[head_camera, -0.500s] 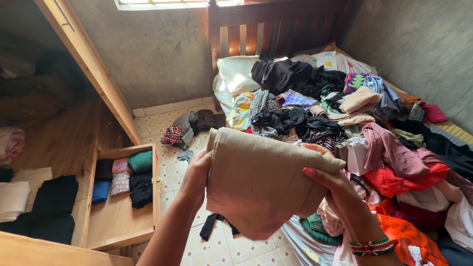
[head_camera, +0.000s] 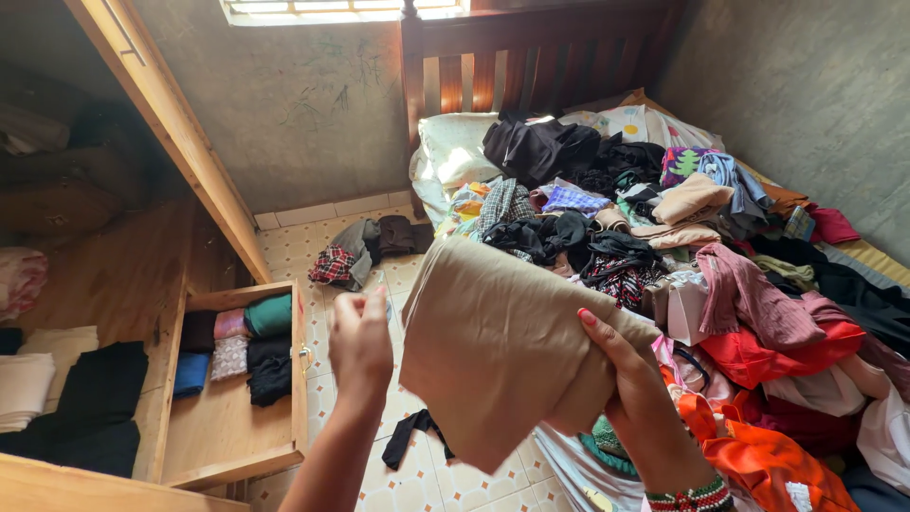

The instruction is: The person folds clothes on a bed by hand and places them inside a wooden wardrobe.

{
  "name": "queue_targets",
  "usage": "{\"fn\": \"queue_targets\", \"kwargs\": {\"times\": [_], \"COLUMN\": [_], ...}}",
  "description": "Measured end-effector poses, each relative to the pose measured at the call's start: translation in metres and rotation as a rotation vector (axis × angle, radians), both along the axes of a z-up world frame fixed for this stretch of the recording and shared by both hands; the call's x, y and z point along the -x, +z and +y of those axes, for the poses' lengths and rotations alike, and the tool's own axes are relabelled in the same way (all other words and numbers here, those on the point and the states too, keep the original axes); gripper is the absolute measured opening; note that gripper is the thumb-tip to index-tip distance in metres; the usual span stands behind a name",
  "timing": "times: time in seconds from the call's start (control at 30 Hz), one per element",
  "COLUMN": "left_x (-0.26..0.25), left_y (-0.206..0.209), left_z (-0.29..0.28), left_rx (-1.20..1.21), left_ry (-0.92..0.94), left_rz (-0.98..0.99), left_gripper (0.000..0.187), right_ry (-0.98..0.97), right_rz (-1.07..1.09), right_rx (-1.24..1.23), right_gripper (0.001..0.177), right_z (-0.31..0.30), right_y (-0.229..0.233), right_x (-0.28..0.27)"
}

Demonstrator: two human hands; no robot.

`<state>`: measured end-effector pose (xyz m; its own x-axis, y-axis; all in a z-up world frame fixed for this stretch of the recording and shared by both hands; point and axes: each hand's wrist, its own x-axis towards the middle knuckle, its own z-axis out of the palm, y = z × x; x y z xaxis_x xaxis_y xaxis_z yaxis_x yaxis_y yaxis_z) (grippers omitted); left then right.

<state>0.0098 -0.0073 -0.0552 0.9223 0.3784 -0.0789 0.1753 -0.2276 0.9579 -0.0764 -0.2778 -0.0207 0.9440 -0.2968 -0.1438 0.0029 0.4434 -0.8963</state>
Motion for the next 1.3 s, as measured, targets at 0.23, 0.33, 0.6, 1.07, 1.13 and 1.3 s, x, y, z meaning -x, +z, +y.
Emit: {"fn": "queue_targets", "kwargs": {"times": [0.23,0.33,0.6,1.07,1.13,1.3], "left_x": [0.052,0.049,0.05,0.05,0.051,0.04], "left_y": [-0.005,0.014,0.031,0.019,0.009,-0.004], "left_z": [-0.049,-0.053,-0.035,0.002,0.015,0.055], "left_rx": [0.757,1.046,1.417,1.52,1.591,1.652], "left_ry": [-0.366,-0.338,-0.127,-0.365,-0.381,-0.406], "left_rz": [0.268,0.192,0.041,-0.222,-0.222,-0.106], "left_gripper": [0.082,0.085,0.06,0.058,0.058,0.066], "right_ry": [-0.067,0.01,0.205,0.284,0.3,0.304], "right_rz": [0.011,0.04,-0.097,0.122,0.132,0.212], "right_rx": [-0.189,-0.238,-0.362,-0.149,-0.084,0.001], "right_gripper": [0.038,0.041,0.063,0.061,0.059,0.06], "right_z": [0.003,0.017,0.021,0.004,-0.002,-0.009], "right_y": [-0.012,-0.012,-0.016,-0.049,-0.048,-0.043], "right_x": [-0.007,-0.003,0.004,-0.004,-0.006,-0.009]}}
